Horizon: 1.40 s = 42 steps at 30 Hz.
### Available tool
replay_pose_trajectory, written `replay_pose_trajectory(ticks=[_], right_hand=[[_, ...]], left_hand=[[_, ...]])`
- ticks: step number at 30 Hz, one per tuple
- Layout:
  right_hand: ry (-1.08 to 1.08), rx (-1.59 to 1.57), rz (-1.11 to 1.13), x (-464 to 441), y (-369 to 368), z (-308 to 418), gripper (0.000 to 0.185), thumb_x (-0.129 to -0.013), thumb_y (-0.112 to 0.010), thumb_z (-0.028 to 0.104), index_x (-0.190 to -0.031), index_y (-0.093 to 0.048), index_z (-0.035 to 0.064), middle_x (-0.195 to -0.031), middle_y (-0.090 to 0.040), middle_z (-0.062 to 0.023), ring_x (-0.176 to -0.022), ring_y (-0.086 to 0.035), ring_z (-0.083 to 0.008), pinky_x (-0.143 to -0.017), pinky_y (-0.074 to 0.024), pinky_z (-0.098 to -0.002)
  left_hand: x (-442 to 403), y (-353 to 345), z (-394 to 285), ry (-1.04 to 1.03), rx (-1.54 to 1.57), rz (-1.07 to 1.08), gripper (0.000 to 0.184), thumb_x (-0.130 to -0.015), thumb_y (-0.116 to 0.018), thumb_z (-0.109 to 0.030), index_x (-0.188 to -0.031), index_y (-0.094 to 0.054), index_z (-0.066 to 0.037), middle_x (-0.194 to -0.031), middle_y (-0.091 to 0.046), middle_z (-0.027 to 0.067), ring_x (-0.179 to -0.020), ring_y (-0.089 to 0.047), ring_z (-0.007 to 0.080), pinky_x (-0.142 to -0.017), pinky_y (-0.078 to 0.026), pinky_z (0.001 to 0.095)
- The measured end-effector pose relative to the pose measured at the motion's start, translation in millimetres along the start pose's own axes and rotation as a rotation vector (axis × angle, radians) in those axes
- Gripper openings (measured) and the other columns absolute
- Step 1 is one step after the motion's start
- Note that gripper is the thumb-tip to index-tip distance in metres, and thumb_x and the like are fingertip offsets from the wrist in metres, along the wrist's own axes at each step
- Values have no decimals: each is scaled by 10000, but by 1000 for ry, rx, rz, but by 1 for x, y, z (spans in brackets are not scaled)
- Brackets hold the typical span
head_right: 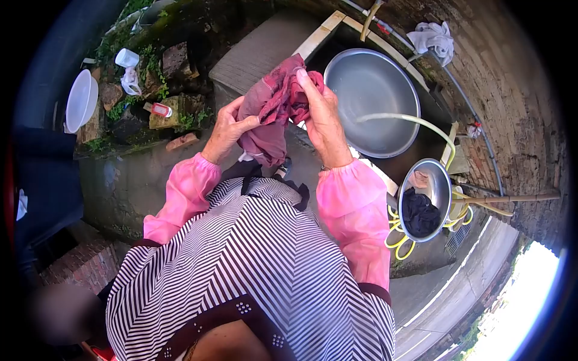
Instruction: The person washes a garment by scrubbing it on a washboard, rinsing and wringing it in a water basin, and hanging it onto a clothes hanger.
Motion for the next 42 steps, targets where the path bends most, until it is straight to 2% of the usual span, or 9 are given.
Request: replay_pose_trajectory(ticks=[4, 8, 13, 22, 26, 29, 32, 38, 42], right_hand=[[187, 320, 67, 13, -10, -12, 340, -941, -642, 233, -1162, -640, -25, -944, -691, -79, -867, -669, -144, -785, -540, -264], [299, 542, -14, 18, -12, -60, 370, -923, -661, 175, -1209, -615, -56, -968, -698, -113, -920, -663, -157, -886, -499, -272], [-178, 392, 248, 53, -102, -152, 423, -972, -588, 247, -1292, -554, -27, -962, -709, -135, -928, -687, -205, -852, -527, -312], [-60, 525, 453, 74, -227, -262, 469, -944, -636, 340, -1220, -606, -38, -985, -694, -112, -892, -655, -160, -816, -525, -294], [-430, 273, 401, 85, -243, -292, 399, -960, -605, 362, -1102, -654, -8, -1017, -686, -94, -843, -661, -151, -779, -526, -281], [-353, 404, 496, 91, -264, -296, 333, -957, -621, 285, -1082, -668, -19, -978, -690, -62, -814, -637, -109, -754, -508, -253], [-103, 486, 601, 90, -279, -284, 254, -945, -634, 206, -1046, -695, -19, -931, -686, -15, -807, -599, -68, -735, -484, -226], [423, 572, 660, 108, -309, -231, 232, -920, -651, 93, -1107, -685, -41, -899, -675, 9, -822, -557, -43, -749, -454, -207], [752, 773, 657, 108, -309, -214, 232, -883, -665, 38, -1104, -675, -32, -939, -718, -128, -855, -637, -109, -769, -494, -252]], left_hand=[[37, 40, -12, 69, 277, -67, 424, -815, -734, -85, -1195, -587, 32, -1091, -668, 80, -966, -638, 134, -900, -507, 293], [81, 99, -26, -15, 407, -233, 404, -828, -704, -75, -1200, -586, 29, -1079, -670, 79, -953, -646, 138, -898, -511, 292], [138, 185, -8, 0, 376, -412, 415, -826, -718, -85, -1207, -588, 18, -1074, -673, 73, -954, -646, 127, -882, -518, 288], [230, 268, -4, 1, 99, -400, 404, -796, -741, -80, -1168, -618, 18, -1052, -673, 60, -935, -634, 109, -861, -517, 286], [258, 287, -4, -22, -236, -330, 369, -796, -747, -128, -1115, -636, 21, -1008, -678, 60, -896, -630, 126, -849, -505, 306], [270, 291, -1, -257, -747, -365, 416, -782, -768, -147, -1131, -631, 33, -1021, -684, 66, -946, -621, 136, -873, -492, 300], [284, 290, -1, -225, -787, -452, 355, -781, -759, -141, -1068, -639, 28, -948, -681, 101, -871, -644, 187, -833, -498, 329], [298, 300, -7, -235, -159, -642, 372, -845, -720, -137, -1164, -628, 31, -1030, -689, 45, -931, -610, 101, -850, -491, 280], [294, 299, -7, -227, -41, -661, 377, -847, -728, -130, -1178, -639, 28, -1056, -674, 29, -937, -597, 87, -854, -492, 265]])
Point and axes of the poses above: each hand's wrist, its own x-axis away from the middle knuckle, its own y-axis out of the back of the hand, z = x × y, the point moved 3 cm from there along -x, towards the middle knuckle
